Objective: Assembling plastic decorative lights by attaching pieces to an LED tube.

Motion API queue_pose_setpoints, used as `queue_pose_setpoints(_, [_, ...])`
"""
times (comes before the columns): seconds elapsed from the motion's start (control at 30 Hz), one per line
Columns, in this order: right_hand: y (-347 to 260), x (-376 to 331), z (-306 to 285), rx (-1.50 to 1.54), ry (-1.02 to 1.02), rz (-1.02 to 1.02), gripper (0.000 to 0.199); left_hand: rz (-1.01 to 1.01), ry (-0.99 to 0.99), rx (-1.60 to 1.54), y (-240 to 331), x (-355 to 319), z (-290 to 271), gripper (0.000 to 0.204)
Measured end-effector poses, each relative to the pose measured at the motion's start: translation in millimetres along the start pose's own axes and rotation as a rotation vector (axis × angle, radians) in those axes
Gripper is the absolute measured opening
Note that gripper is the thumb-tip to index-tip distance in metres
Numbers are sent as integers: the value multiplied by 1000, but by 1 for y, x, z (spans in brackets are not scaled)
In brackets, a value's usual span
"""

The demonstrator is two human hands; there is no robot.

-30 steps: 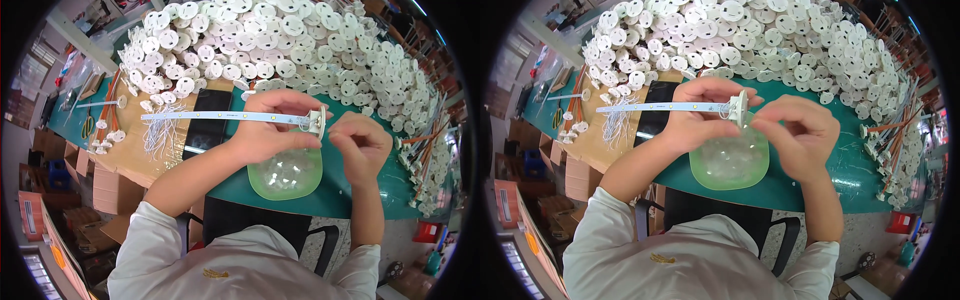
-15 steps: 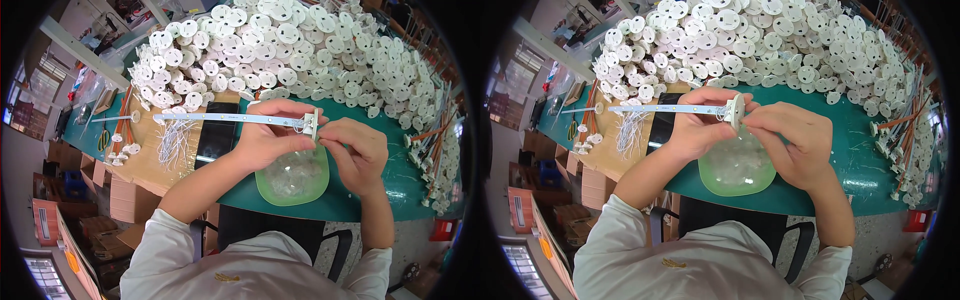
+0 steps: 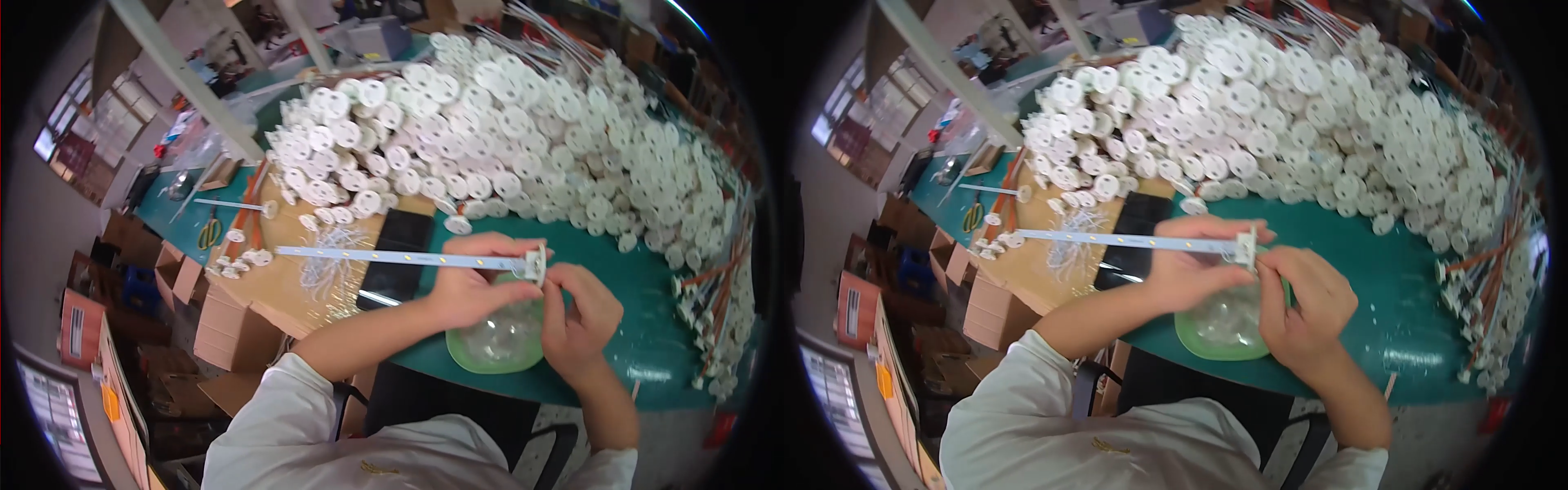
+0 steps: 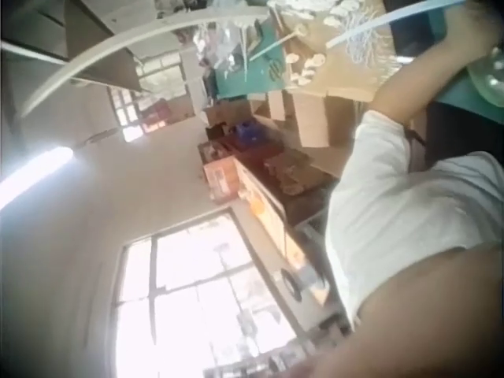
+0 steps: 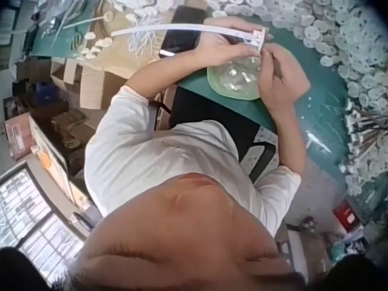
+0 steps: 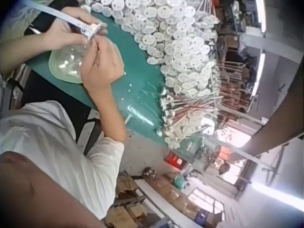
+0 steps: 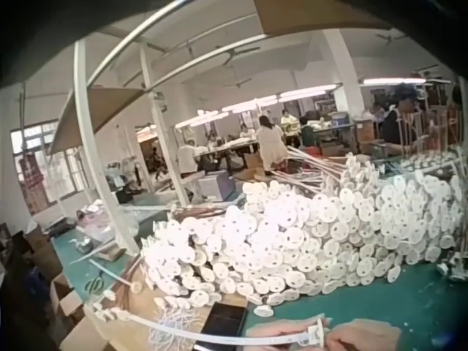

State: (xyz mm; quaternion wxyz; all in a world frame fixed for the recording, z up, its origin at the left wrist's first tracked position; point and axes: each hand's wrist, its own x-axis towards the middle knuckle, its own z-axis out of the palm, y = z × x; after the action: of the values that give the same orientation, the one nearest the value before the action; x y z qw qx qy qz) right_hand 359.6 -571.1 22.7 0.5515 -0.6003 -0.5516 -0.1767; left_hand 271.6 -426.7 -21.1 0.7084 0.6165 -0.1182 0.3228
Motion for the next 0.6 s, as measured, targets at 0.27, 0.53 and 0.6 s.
queue_pose_setpoints(0.27, [10, -2, -6, 295, 6, 313, 7, -220, 38, -105, 15, 8, 4, 46])
queue_pose_setpoints(0.53, [4, 2, -7, 309, -90, 303, 4, -218, -30, -98, 13, 7, 0, 44])
queue_pose_setpoints(0.6, [0, 1, -9, 284, -127, 276, 3, -170, -48, -84, 13, 6, -1, 45])
